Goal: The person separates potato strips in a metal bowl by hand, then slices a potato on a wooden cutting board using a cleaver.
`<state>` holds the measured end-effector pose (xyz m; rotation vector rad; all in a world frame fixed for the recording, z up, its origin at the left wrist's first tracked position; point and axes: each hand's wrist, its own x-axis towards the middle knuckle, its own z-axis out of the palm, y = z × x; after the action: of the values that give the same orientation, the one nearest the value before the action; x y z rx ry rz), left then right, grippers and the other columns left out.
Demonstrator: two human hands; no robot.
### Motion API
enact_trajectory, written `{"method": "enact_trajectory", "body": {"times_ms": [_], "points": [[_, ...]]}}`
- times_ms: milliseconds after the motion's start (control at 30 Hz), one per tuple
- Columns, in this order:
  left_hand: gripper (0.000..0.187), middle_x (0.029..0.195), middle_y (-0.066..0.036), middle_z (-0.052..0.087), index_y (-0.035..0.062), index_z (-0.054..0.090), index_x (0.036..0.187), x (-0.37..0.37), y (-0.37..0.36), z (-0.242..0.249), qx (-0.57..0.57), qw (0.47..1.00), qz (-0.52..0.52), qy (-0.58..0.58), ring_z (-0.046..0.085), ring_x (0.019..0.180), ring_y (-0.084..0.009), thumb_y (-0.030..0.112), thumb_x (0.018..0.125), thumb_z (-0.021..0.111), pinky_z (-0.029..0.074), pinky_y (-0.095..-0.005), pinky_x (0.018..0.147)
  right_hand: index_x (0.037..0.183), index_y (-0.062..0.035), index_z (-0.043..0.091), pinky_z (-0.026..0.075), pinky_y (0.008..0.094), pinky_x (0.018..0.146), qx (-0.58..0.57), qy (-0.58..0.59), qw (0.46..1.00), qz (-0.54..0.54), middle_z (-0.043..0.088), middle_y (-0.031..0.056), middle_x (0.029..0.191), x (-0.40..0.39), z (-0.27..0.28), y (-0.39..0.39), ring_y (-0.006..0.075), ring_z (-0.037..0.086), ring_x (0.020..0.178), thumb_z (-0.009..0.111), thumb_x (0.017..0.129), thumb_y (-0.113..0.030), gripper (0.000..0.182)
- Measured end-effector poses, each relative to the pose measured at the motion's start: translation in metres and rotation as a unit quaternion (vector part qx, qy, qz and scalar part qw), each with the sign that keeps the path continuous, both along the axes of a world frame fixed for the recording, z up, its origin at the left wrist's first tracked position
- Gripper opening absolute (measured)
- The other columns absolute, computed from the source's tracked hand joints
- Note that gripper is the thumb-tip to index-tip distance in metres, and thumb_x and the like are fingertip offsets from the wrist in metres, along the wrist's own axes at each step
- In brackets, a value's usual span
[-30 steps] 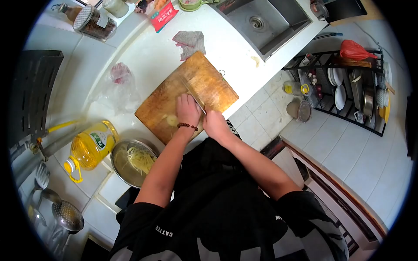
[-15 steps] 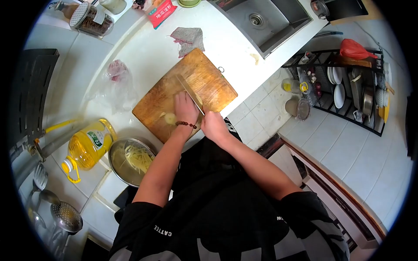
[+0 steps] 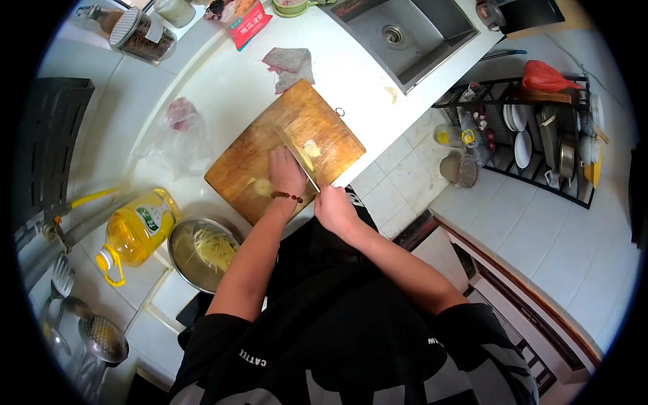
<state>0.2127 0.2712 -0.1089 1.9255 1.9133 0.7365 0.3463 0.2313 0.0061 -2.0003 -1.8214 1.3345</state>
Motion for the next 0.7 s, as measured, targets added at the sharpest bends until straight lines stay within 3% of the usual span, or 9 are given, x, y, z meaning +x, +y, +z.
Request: {"method": "enact_trajectory", "body": {"times_ms": [567, 633, 700], "points": [[0.018, 0.102, -0.018, 0.056, 0.0000, 0.062, 0.100, 0.000, 0.004, -0.004, 0.035, 0.999, -0.001, 0.028, 0.054, 0.095, -0.0387, 0.007, 0.083, 0.062, 0.048, -0.0477, 0.085, 0.104, 0.0121, 0.063, 0.054, 0.0617, 0.078, 0.031, -0.009, 0.999, -0.007, 0.066, 0.0404, 0.086, -0.015, -0.055, 0.039, 0.0571, 0.067, 0.087, 0.056, 0.091, -0.001, 0.020], [0.024, 0.107, -0.020, 0.053, -0.0012, 0.058, 0.107, -0.002, -0.001, -0.013, 0.016, 0.999, -0.002, 0.030, 0.051, 0.100, -0.0406, 0.009, 0.087, 0.065, 0.046, -0.0488, 0.088, 0.104, 0.0141, 0.061, 0.055, 0.0616, 0.077, 0.037, -0.004, 0.999, 0.006, 0.066, 0.0403, 0.083, -0.015, -0.047, 0.034, 0.0566, 0.068, 0.084, 0.057, 0.092, -0.003, 0.022], [0.022, 0.105, -0.019, 0.055, -0.0002, 0.060, 0.105, -0.002, -0.003, -0.013, 0.007, 1.000, 0.001, 0.027, 0.052, 0.100, -0.0395, 0.009, 0.086, 0.064, 0.046, -0.0482, 0.088, 0.104, 0.0161, 0.060, 0.056, 0.0616, 0.076, 0.046, -0.001, 0.999, 0.018, 0.066, 0.0402, 0.081, -0.014, -0.030, 0.028, 0.0561, 0.069, 0.082, 0.059, 0.093, -0.005, 0.024]]}}
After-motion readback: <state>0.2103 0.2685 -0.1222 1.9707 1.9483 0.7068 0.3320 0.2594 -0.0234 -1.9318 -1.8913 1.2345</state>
